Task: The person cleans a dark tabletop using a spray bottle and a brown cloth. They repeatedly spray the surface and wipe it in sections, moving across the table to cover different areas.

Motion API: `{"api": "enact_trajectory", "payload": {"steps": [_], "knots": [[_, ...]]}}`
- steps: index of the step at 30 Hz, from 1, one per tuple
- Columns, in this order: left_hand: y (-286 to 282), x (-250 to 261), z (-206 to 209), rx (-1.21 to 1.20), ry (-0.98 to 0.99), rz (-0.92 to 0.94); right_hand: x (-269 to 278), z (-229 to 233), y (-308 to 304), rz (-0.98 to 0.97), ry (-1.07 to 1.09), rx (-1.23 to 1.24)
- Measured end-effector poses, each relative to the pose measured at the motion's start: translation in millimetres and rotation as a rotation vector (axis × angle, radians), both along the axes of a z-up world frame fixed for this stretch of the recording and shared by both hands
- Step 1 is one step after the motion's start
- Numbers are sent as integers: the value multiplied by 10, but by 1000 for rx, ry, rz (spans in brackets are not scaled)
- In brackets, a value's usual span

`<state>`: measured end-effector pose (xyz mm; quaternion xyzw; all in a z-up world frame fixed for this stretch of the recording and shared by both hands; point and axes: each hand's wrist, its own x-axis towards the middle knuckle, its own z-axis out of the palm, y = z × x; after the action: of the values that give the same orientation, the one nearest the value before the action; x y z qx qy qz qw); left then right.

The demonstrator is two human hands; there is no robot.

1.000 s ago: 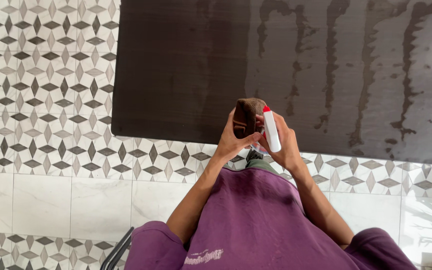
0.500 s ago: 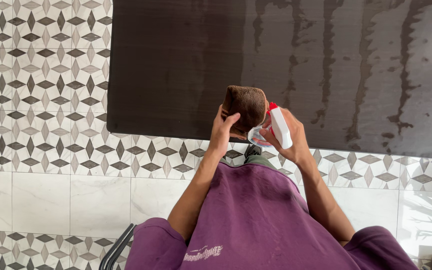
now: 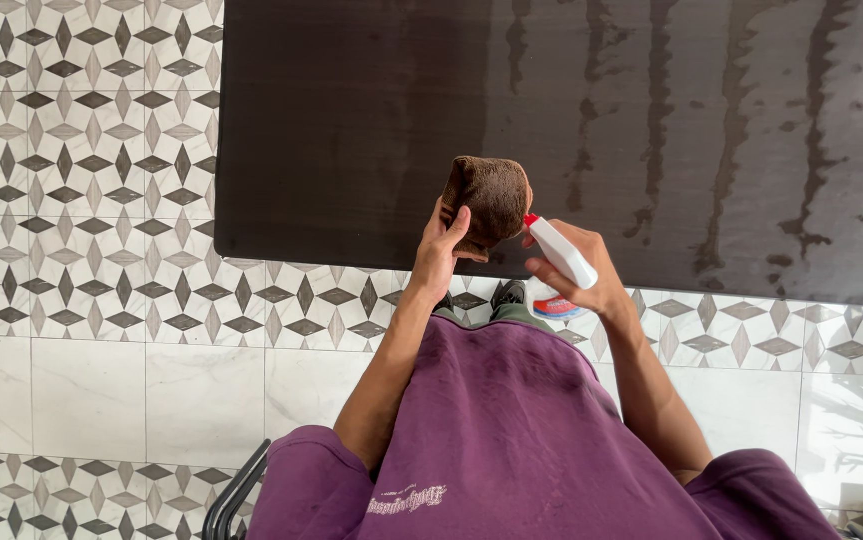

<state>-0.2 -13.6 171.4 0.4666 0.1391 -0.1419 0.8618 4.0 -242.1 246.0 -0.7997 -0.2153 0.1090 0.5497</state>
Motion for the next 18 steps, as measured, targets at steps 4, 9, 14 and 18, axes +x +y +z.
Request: {"api": "enact_trajectory", "payload": {"steps": [4, 9, 14, 18], "knots": [[23, -16, -20, -30, -34, 0, 5, -19, 7, 14, 189, 47], [35, -22, -8, -69, -64, -18, -1, -92, -10, 55, 132, 34], [16, -16, 76, -1, -59, -37, -37, -91, -11, 21, 243, 75], [22, -11, 97, -34, -59, -10, -28, -21, 3, 43, 216, 58]]}}
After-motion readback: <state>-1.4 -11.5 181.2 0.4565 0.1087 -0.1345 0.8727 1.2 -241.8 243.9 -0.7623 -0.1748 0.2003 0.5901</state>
